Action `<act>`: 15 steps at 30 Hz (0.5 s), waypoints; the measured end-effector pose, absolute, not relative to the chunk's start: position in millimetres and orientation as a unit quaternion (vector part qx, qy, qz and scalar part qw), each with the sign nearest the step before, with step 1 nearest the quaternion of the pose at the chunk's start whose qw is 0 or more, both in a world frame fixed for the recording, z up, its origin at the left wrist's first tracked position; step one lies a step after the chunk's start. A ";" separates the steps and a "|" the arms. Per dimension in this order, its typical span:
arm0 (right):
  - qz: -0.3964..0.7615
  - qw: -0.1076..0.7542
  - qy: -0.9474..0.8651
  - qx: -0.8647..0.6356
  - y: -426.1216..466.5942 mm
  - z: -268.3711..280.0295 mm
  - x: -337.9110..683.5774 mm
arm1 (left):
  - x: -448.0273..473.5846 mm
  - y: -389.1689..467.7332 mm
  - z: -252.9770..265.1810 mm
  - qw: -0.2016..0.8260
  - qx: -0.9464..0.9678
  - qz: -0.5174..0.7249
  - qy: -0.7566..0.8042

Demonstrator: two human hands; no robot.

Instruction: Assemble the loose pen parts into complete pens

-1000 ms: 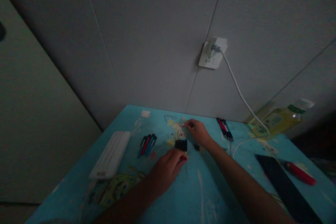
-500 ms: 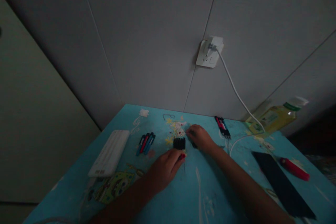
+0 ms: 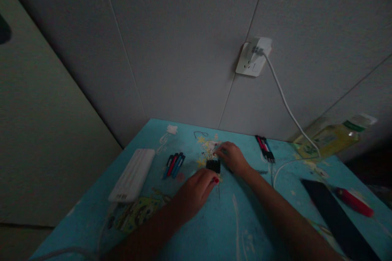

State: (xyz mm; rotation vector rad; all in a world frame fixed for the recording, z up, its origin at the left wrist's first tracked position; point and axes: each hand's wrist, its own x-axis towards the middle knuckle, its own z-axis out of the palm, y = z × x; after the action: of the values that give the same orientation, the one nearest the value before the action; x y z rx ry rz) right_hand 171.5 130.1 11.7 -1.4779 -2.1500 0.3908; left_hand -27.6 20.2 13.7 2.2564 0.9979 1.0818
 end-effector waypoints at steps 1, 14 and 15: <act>0.149 0.257 -0.785 -0.544 126.9 14.9 174.0 | -27.2 20.4 13.3 0.220 0.817 0.397 0.355; 0.327 0.419 -0.678 -0.508 2.3 47.9 203.7 | -26.2 16.5 12.7 0.229 0.838 0.380 0.318; 0.329 0.438 -0.664 -0.509 -1.7 48.7 205.2 | -25.9 16.1 12.3 0.233 0.839 0.374 0.318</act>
State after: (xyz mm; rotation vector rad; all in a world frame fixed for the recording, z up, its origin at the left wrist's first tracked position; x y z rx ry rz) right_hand 205.2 -1.7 48.7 -1.2662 -1.6497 0.8186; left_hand -25.9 16.1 12.3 2.3049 0.8743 1.0283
